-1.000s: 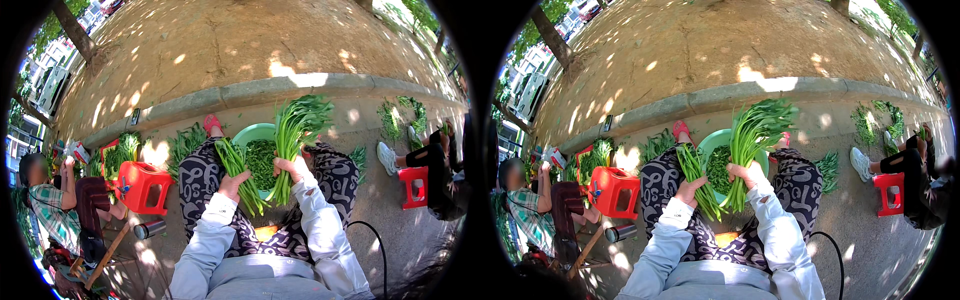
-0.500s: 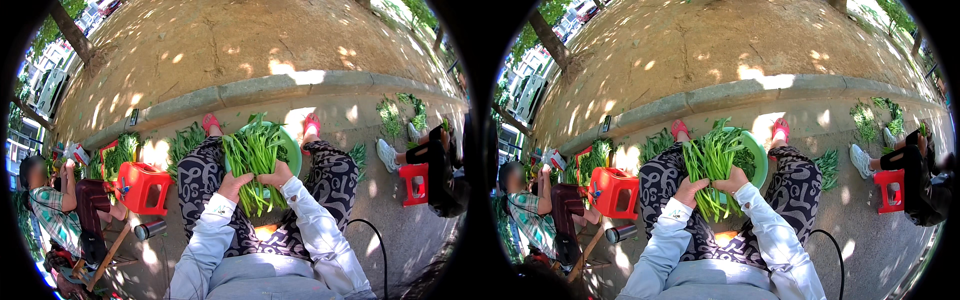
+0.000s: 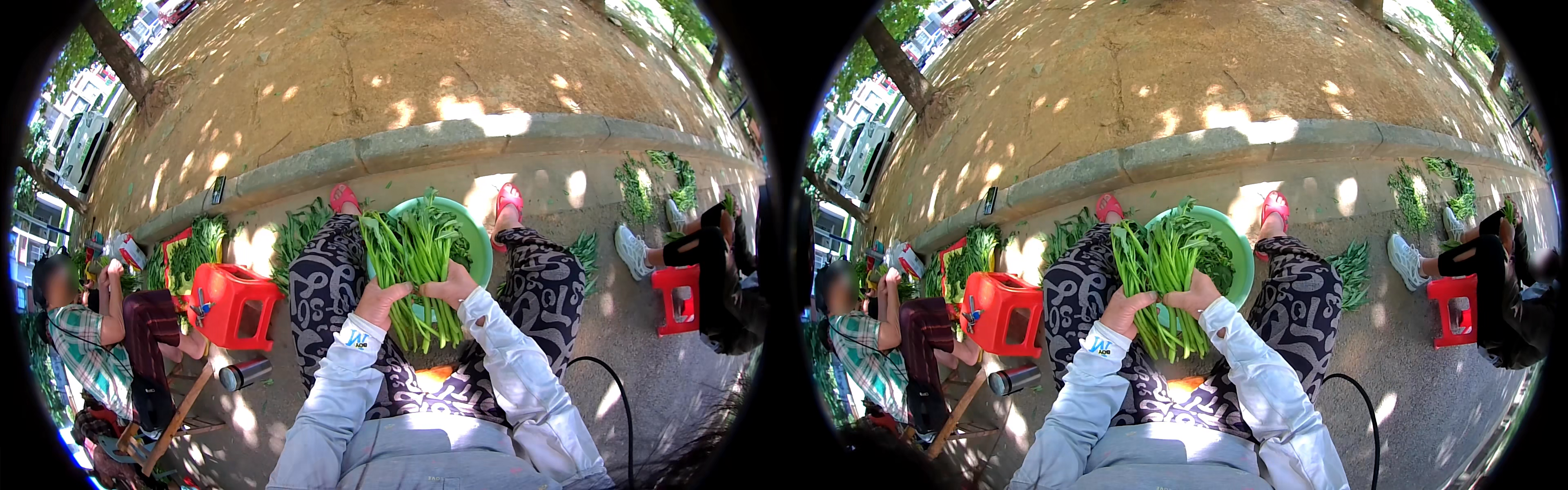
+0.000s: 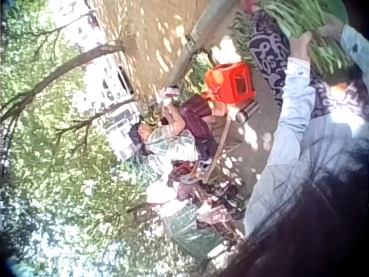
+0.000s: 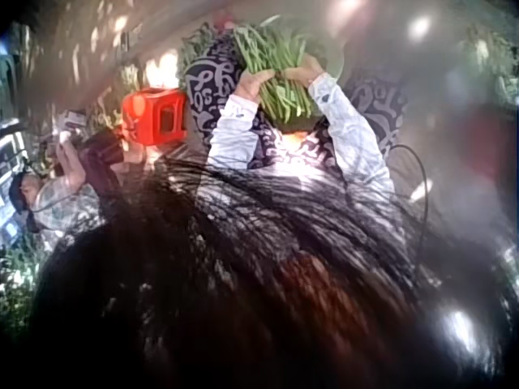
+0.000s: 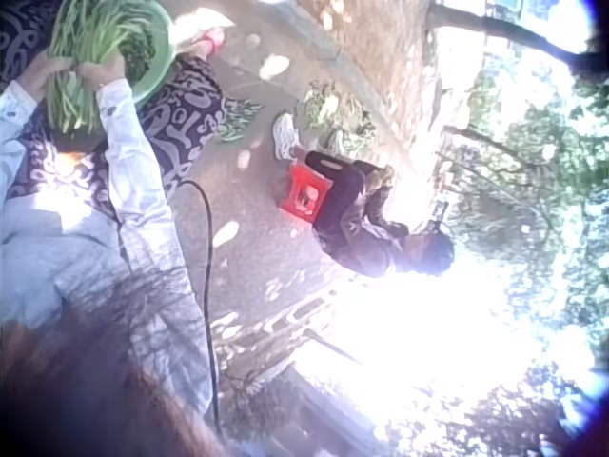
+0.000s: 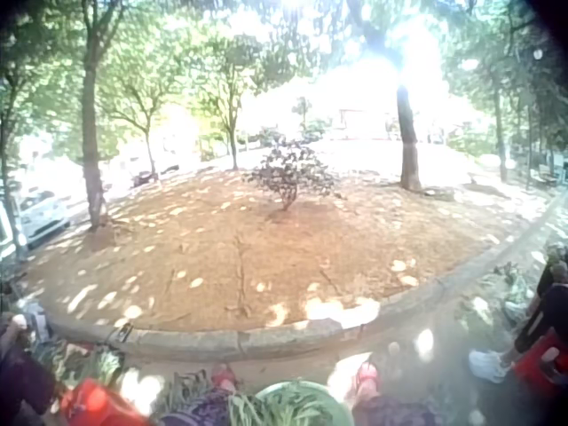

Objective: The person picks leaves from stalks of green leafy vegetables by hand, gathering the leaves into a green bucket while sitting outdoors.

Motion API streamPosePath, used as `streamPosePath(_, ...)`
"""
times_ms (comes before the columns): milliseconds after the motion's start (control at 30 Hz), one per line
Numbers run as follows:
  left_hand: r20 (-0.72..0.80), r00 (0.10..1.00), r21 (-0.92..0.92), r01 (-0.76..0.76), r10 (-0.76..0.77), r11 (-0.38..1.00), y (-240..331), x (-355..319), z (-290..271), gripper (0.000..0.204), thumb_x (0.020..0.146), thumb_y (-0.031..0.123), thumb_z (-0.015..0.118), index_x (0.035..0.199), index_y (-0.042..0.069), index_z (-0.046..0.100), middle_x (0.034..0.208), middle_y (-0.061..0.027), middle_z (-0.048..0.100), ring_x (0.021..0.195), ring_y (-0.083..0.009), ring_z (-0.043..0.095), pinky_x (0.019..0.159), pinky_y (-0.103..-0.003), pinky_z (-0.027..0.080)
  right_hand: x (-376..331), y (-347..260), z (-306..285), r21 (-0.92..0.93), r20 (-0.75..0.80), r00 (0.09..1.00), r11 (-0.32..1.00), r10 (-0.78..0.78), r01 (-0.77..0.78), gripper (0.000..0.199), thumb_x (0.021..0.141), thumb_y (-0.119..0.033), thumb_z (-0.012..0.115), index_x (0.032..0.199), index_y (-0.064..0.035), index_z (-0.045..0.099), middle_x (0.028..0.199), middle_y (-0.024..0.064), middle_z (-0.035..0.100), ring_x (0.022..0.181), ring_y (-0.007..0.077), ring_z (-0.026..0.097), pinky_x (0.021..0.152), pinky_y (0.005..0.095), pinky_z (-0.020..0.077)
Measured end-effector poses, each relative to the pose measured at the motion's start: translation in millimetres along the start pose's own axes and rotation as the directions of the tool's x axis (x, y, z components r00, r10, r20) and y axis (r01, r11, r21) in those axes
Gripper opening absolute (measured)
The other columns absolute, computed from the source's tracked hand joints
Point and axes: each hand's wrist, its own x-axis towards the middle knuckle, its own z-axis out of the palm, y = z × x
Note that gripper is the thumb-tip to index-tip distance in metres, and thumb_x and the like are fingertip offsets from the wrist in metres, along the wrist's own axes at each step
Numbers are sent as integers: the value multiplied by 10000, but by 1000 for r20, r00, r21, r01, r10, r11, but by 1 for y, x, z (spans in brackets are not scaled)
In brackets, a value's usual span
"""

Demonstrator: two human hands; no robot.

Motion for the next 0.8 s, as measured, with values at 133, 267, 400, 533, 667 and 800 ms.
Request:
streamPosePath(133,-6,1000,1,-2,2,1000,-5,1,-4,301,781,31,652,1068,30,559,943,-43,621,776,-148,592,682,-285,483,1,2,1,88,80,996,995,36,-43,509,656,-36,695,1124,31,508,958,91,622,779,153,600,709,283,495)
streamPosePath(267,11,1000,91,-8,7,996,-11,5,-18,303,783,53,669,1065,25,564,946,-50,620,788,-156,594,691,-294,485,0,1,2,171,180,983,983,28,-59,610,660,-37,749,1188,23,450,971,97,619,787,161,603,726,290,499)
streamPosePath(400,-92,996,45,-9,13,999,-4,3,7,259,791,66,669,1025,28,565,911,-45,610,761,-150,582,660,-284,471,1,10,5,73,102,985,988,-141,134,712,631,-67,810,1214,17,410,989,95,617,826,175,604,757,309,499)
streamPosePath(533,-56,997,25,48,-47,999,-2,0,1,272,793,121,681,1019,34,557,889,-40,595,737,-148,562,654,-274,458,-1,8,8,-131,2,990,981,-144,143,632,614,0,766,1165,22,456,967,90,624,846,182,605,759,317,499)
streamPosePath(667,33,997,38,63,-65,997,-1,0,-5,306,793,154,678,1044,32,552,900,-46,593,749,-159,560,681,-282,463,-2,-1,10,-31,-37,999,999,-17,16,554,597,58,696,1111,39,492,899,98,630,762,178,617,666,310,517)
streamPosePath(800,104,992,8,71,-71,997,2,1,-1,292,806,133,652,1056,28,541,904,-54,595,765,-162,564,697,-289,467,-3,-4,10,82,-49,999,997,17,-13,518,595,57,689,1079,53,502,849,102,626,665,177,618,561,301,516)
